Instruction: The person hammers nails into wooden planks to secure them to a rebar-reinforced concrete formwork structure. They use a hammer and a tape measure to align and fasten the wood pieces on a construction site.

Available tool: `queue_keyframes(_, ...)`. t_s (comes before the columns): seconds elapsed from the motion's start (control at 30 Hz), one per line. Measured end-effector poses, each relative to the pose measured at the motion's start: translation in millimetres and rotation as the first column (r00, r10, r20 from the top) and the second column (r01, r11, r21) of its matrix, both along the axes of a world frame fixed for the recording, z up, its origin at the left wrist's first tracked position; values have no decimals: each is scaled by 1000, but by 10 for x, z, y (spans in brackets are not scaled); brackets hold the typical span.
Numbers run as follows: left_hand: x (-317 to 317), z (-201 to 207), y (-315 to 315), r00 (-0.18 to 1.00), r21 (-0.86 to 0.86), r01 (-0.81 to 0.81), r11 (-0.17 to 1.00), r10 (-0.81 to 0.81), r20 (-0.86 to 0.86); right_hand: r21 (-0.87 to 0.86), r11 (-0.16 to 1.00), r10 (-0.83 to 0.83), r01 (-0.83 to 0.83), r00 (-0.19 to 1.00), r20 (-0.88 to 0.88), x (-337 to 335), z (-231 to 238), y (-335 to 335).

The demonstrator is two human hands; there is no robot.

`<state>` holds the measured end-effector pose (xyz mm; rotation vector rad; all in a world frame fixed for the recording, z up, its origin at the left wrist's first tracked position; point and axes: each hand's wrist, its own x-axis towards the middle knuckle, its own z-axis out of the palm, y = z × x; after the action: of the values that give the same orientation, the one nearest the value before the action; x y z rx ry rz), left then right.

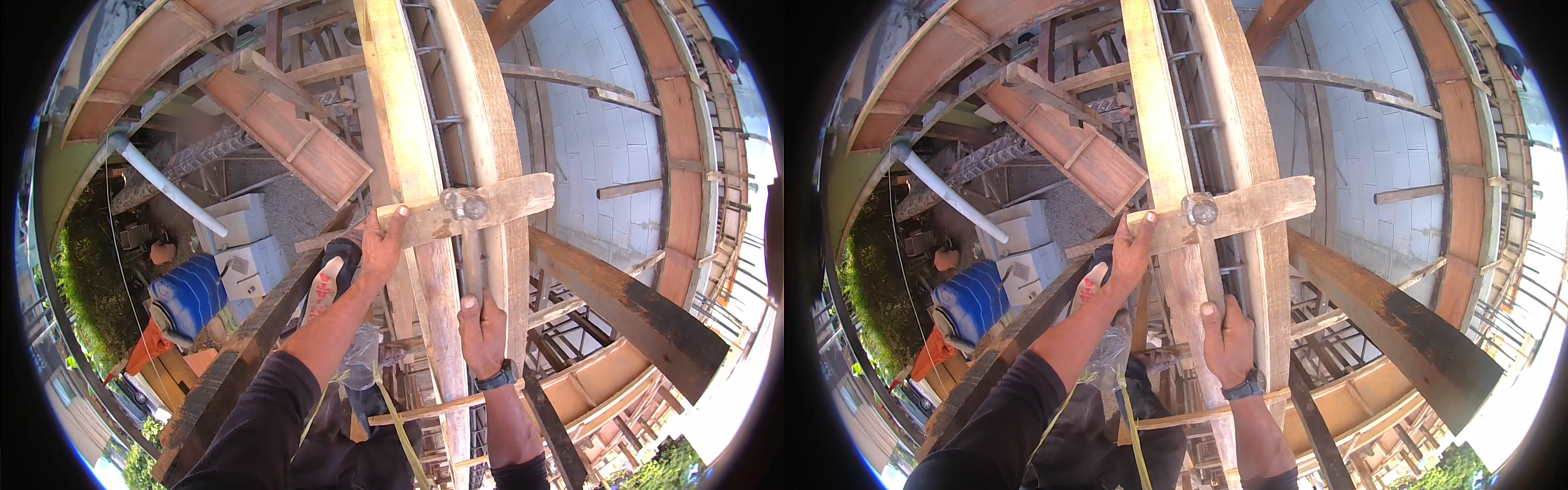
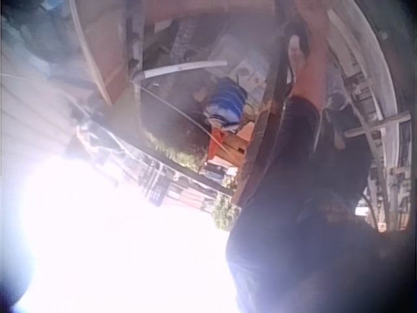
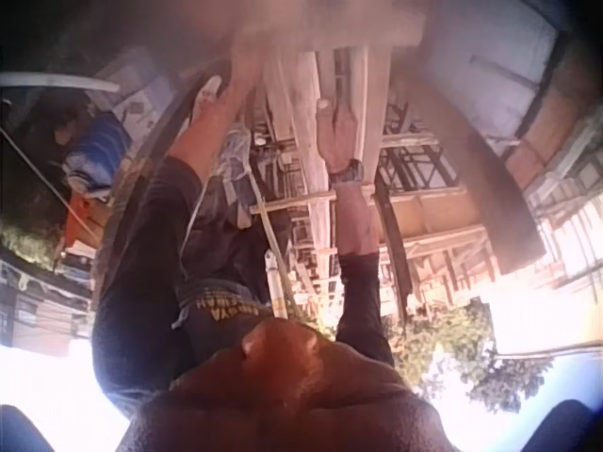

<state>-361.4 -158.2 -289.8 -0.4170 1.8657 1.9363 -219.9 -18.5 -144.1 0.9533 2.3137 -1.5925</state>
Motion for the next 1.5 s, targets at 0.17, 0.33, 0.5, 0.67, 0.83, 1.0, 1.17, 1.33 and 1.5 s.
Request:
queue_keyframes(0.17,49,42,3,997,78,24,997,-30,72,-74,997,-49,32,966,-253,245,-233,-147)
queue_keyframes(0.33,22,105,3,998,35,-14,999,12,55,-155,980,-133,121,989,-67,166,-197,-103)
queue_keyframes(0.5,35,131,18,995,110,26,994,-36,90,-77,996,-58,37,955,-291,250,-331,-173)
queue_keyframes(0.67,6,106,-32,997,-10,42,999,-41,59,-228,949,-234,217,971,-54,138,-250,-77)
queue_keyframes(0.83,22,-6,-31,996,32,64,997,-66,61,-148,987,-83,55,978,-192,169,-472,-121)
queue_keyframes(1.0,52,31,-39,998,67,7,998,-11,58,-180,979,-129,98,977,-169,134,-173,-200)
queue_keyframes(1.17,28,-6,-32,998,30,32,999,-34,51,-184,980,-74,76,997,19,220,-706,-62)
queue_keyframes(1.33,39,5,-51,999,61,16,998,-19,37,-288,950,-169,119,974,-153,218,-321,-79)
queue_keyframes(1.5,34,65,-71,994,24,56,998,-58,94,-129,981,-145,145,989,10,261,-488,-98)
